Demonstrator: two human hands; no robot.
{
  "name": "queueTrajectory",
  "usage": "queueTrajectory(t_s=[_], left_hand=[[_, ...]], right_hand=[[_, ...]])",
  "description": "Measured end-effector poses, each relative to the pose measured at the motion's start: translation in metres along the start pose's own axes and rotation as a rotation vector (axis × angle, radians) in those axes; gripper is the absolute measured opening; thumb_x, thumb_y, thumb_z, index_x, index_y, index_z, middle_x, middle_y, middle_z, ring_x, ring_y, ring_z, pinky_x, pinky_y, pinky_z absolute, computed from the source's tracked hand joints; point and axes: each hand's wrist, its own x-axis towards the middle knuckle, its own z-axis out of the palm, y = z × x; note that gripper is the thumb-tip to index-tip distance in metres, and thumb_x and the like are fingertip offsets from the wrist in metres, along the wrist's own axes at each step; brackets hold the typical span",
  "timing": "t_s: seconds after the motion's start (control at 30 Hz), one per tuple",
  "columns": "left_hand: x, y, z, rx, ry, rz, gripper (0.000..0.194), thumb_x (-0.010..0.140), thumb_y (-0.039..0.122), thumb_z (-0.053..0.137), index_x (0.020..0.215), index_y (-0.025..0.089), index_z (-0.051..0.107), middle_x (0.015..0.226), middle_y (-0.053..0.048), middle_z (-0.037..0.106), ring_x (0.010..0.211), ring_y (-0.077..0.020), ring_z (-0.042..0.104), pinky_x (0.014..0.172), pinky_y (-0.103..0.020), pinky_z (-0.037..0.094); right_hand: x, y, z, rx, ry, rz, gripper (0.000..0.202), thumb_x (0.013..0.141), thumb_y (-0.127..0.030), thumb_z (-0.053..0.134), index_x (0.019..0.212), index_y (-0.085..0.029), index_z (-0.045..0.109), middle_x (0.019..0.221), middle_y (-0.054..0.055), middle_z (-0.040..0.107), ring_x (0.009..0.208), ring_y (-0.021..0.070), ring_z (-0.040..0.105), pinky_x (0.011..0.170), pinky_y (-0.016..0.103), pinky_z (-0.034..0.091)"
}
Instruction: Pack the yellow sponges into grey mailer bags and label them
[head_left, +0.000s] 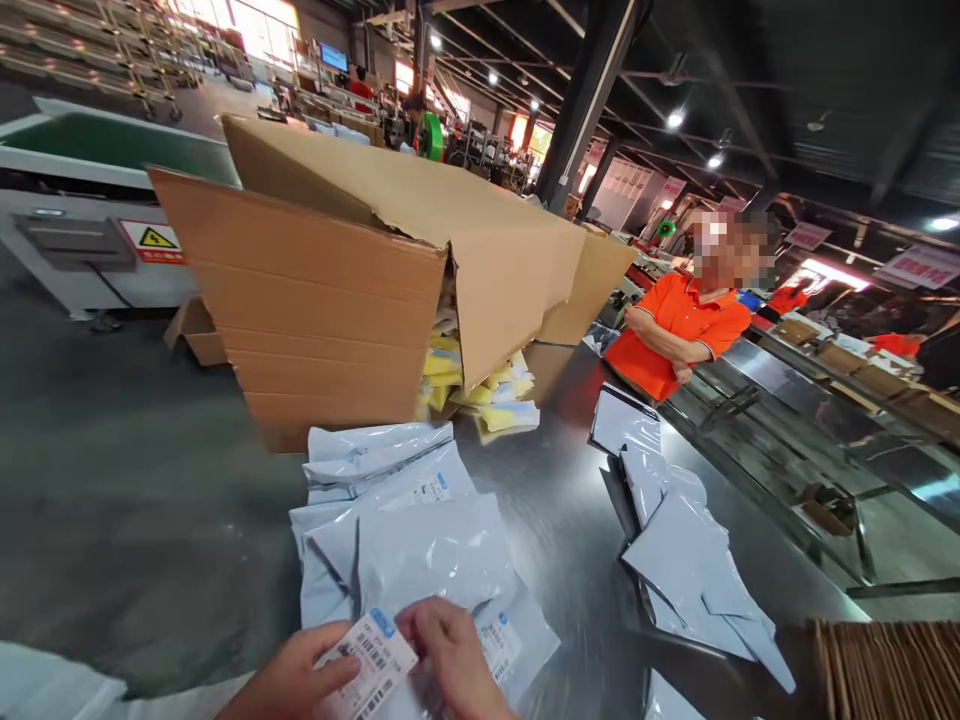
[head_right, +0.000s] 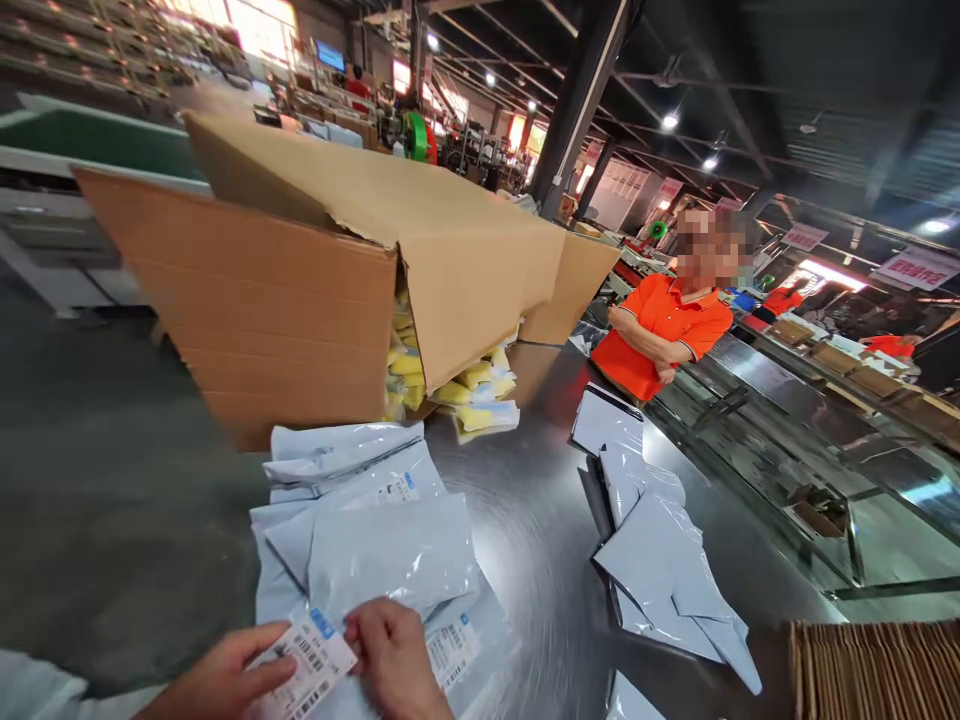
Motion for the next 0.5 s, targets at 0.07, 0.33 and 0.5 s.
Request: queueTrajectory(t_s=[0.07, 0.33, 0.5], left_hand=[[-0.004, 0.011, 0.005, 0.025, -0.012, -0.015, 0.039, 0.073, 0.053, 0.055, 0.082, 0.019, 0.073, 0.08, -0.002, 0.072, 0.081, -0.0237, 0.061, 0.076, -0.028, 0.051], [-0.008, 0.027, 0.016, 0.15, 0.005, -0.064, 0.027, 0.073, 0.044, 0.053, 0.061, 0.02, 0.05, 0.065, 0.0, 0.06, 0.068, -0.018, 0.053, 0.065, -0.027, 0.042], [-0.025, 0.048, 0.014, 0.004, 0.025, -0.086, 0.036, 0.088, 0.051, 0.062, 0.085, 0.014, 0.065, 0.084, -0.002, 0.067, 0.078, -0.0189, 0.062, 0.07, -0.03, 0.051]], right_hand=[[-0.007, -0.007, -0.002, 0.112, -0.023, 0.05, 0.063, 0.09, -0.074, 0.041, 0.082, -0.018, 0.069, 0.068, 0.002, 0.059, 0.065, 0.0154, 0.055, 0.061, 0.026, 0.045], [-0.032, -0.017, -0.003, -0.183, 0.038, 0.043, 0.026, 0.089, -0.043, 0.059, 0.084, -0.018, 0.068, 0.071, -0.001, 0.057, 0.067, 0.0124, 0.05, 0.062, 0.023, 0.037], [-0.043, -0.031, -0.014, -0.276, -0.014, 0.009, 0.026, 0.094, -0.039, 0.051, 0.091, -0.019, 0.067, 0.077, 0.001, 0.062, 0.071, 0.013, 0.054, 0.067, 0.024, 0.04]])
